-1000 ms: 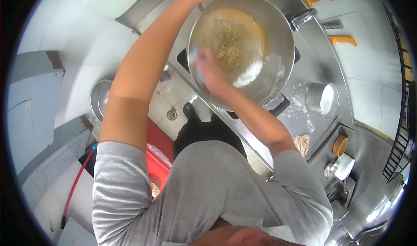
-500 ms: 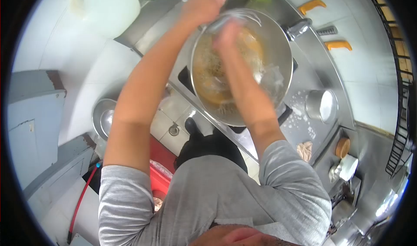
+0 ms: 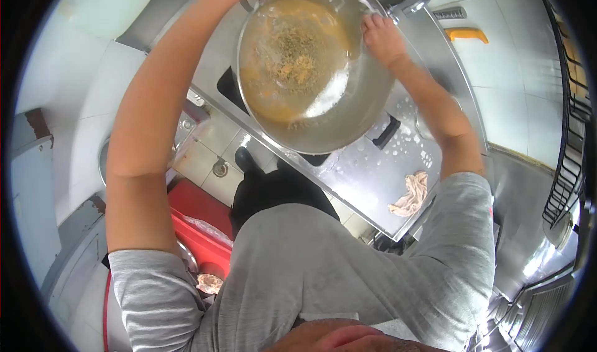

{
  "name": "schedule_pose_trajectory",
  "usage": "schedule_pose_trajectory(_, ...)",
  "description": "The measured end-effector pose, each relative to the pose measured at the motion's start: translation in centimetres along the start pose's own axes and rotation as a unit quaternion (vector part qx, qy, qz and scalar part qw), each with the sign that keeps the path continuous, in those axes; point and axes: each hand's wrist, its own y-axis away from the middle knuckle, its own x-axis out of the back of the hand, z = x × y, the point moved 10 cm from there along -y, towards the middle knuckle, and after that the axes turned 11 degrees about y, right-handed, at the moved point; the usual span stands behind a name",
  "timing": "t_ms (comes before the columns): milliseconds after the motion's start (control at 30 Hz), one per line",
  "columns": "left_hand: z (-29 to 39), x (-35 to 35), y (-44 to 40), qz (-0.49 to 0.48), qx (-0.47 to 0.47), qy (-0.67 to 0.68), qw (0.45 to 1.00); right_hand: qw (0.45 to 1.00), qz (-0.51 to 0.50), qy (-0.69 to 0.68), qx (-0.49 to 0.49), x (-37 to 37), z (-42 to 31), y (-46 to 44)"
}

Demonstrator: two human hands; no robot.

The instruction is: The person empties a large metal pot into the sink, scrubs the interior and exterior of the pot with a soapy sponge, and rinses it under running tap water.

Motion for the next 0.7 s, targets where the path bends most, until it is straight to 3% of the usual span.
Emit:
schedule_pose_trajectory(67,-0.2,0.4,0.0,0.024,-0.025,-0.002,0.999,0.997,0.019,-0.068,-0.039,-2.8,-3.6,4.8)
schedule_pose_trajectory(100,-1.0,1.0,0.3,0.023,0.026,0.019,0.999,0.994,-0.010,-0.109,-0.014,-4.0,-5.5,6.3)
schedule_pose_trajectory(167,-1.5,1.6,0.7,0.018,0.124,0.061,0.990,0.980,-0.105,-0.161,0.058,-4.3,-7.2,7.4)
schedule_pose_trajectory(200,-0.7,1.2,0.8,0.013,0.116,0.064,0.991,0.963,-0.180,-0.172,0.101,-3.4,-6.7,8.5)
schedule_pose_trajectory(233,-0.4,1.0,0.9,0.014,0.110,0.066,0.992,0.978,-0.136,-0.146,0.057,-0.3,-1.3,5.6)
schedule_pose_trajectory(333,-1.0,1.8,1.2,0.027,0.147,0.079,0.986,0.986,-0.115,-0.109,-0.059,-2.2,2.4,2.3)
schedule_pose_trajectory(400,-0.8,2.6,1.4,0.043,0.178,0.084,0.979,0.973,-0.163,-0.154,-0.047,-4.4,-3.9,8.4)
schedule_pose_trajectory(433,-0.5,2.7,2.0,0.053,0.196,0.079,0.976,0.947,-0.242,-0.209,0.045,-2.4,-8.5,9.2)
schedule_pose_trajectory(467,-0.7,2.9,2.4,0.064,0.215,0.072,0.972,0.898,-0.326,-0.270,0.125,0.1,-12.9,10.6)
schedule_pose_trajectory(500,-0.7,2.7,2.5,0.073,0.209,0.070,0.973,0.843,-0.260,-0.458,0.108,0.4,-16.9,11.1)
schedule_pose_trajectory(567,-0.7,2.5,2.3,0.093,0.196,0.066,0.974,0.633,-0.237,-0.737,-0.013,7.6,-18.4,6.9)
schedule_pose_trajectory(600,-1.0,2.2,2.0,0.069,0.206,0.082,0.973,0.612,-0.208,-0.762,-0.047,9.0,-19.6,3.8)
schedule_pose_trajectory(633,-1.1,1.6,1.9,0.042,0.216,0.098,0.971,0.545,-0.200,-0.804,-0.128,11.6,-18.2,0.4)
schedule_pose_trajectory(700,-1.6,1.2,1.7,0.014,0.226,0.107,0.968,0.322,0.059,-0.903,-0.279,11.3,-17.5,-6.8)
